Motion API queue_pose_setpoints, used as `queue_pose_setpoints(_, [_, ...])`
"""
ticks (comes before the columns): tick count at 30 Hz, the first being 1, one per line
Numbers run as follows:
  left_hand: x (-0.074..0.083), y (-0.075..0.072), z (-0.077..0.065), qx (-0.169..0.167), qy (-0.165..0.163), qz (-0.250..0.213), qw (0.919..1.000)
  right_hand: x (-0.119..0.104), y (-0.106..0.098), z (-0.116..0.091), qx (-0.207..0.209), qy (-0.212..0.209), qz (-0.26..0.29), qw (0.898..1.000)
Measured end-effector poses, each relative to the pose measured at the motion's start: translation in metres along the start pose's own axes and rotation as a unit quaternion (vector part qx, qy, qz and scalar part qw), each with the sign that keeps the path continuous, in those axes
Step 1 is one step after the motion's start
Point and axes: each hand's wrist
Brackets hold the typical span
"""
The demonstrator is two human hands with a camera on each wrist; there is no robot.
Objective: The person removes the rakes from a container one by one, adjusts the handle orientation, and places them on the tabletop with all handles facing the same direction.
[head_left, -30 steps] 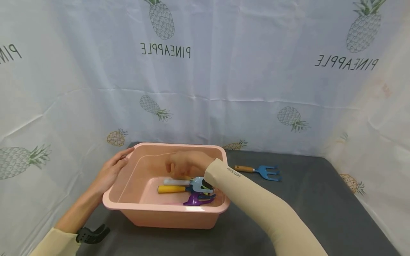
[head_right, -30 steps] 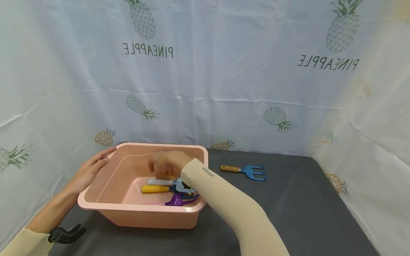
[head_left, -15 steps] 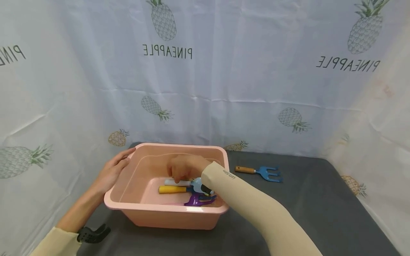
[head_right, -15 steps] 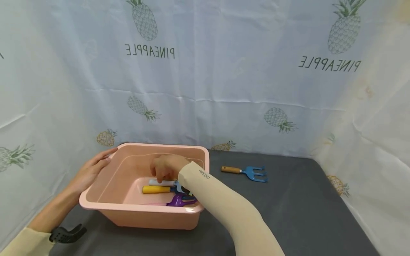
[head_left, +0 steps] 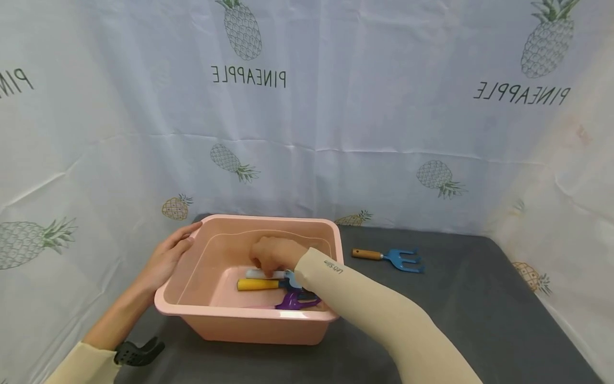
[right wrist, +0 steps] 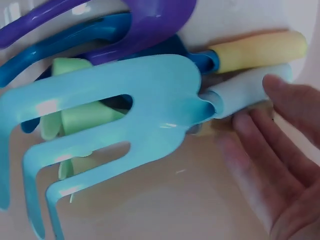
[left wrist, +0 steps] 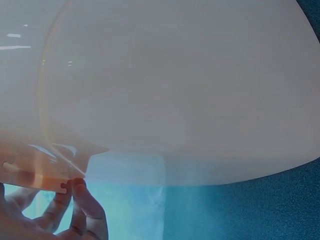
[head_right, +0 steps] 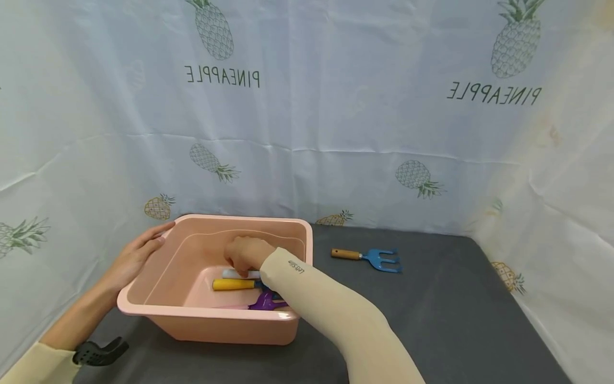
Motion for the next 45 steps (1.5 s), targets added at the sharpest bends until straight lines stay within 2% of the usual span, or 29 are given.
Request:
queue_pose_setpoints(4, [-0.001, 0.001, 0.001, 0.002, 0.004, -0.002, 1.0000, -0.002, 0.004, 0.002, 0.012, -0.015, -0.085, 0.996])
queue_pose_setpoints(9, [-0.001, 0.001, 0.001, 0.001, 0.004, -0.004, 1.0000, -0.006, 0.009, -0.003, 0.029, -0.025, -0.117, 0.992])
queue_pose_setpoints(21, [0.000, 0.000, 0.001, -0.002, 0.012, 0.001, 0.9999, -0.010, 0.010, -0.006, 0.024, -0.002, -0.110, 0.994])
queue_pose_setpoints(29, [-0.001, 0.000, 0.001, -0.001, 0.011, 0.006, 0.9999, -0.013, 0.012, -0.011, 0.023, -0.014, -0.113, 0.993])
queue_pose_setpoints(33, [0.000, 0.000, 0.002, -0.002, 0.010, 0.006, 0.9999, -0.012, 0.012, -0.007, 0.015, -0.009, -0.111, 0.994])
queue_pose_setpoints(40, [-0.001, -0.001, -0.001, -0.008, 0.003, 0.027, 0.9996, 0.002, 0.019, 0.018, -0.008, 0.015, -0.097, 0.995])
queue_pose_setpoints(45, [-0.001, -0.001, -0.001, -0.003, 0.009, 0.028, 0.9996, -0.002, 0.010, 0.011, -0.017, 0.014, -0.065, 0.998])
Point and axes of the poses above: each hand's wrist, its own z-axis towards the middle knuckle, its own y-axis out of the palm, x = y × z, and after that the axes turned 4 degrees about z, right-handed
